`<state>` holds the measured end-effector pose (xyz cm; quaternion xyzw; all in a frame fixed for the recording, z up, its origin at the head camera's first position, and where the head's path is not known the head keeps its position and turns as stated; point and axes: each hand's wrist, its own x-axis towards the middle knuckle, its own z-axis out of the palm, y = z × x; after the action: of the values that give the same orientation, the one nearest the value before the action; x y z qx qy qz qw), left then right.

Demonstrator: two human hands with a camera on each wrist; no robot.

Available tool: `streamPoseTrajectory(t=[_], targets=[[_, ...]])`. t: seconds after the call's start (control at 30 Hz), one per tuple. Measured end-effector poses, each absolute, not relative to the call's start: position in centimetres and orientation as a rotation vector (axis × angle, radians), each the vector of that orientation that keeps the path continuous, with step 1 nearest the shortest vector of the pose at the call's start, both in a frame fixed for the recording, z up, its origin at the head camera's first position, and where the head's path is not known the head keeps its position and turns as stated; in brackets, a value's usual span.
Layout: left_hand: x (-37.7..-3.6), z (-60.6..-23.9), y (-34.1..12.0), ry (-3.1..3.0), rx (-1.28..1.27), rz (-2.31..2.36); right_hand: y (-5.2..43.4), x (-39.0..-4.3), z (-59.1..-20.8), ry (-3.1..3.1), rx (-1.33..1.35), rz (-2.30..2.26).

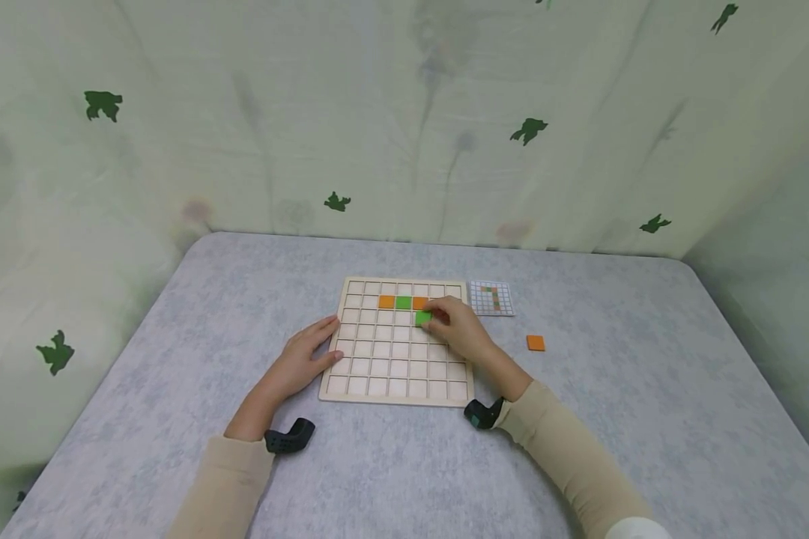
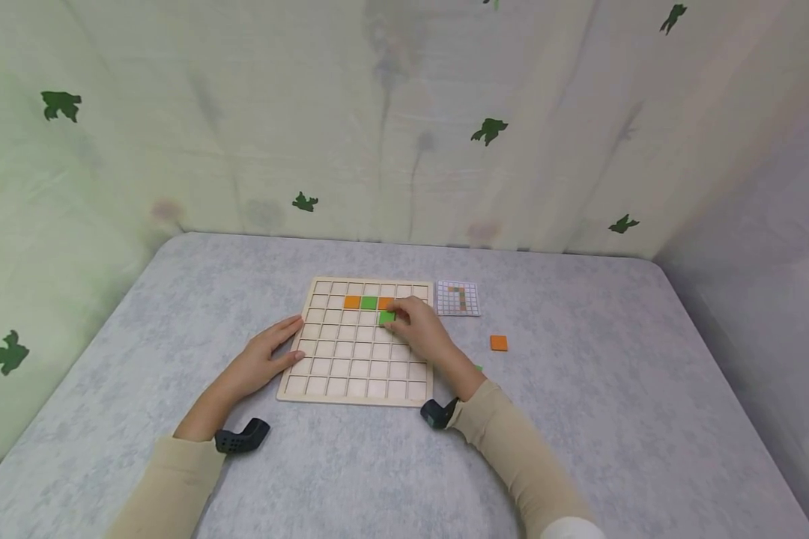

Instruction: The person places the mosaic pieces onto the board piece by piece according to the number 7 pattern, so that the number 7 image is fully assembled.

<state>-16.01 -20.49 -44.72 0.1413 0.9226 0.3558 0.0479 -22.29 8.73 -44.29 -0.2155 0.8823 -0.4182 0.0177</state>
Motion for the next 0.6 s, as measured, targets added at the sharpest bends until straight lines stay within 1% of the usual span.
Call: streamPoseTrajectory(t=[0.6], targets=[[-16.2, -44.9, -20.5, 2.814, 0.438, 1.086, 7.7, -22.2, -44.7, 2.846, -0.604, -1.211]])
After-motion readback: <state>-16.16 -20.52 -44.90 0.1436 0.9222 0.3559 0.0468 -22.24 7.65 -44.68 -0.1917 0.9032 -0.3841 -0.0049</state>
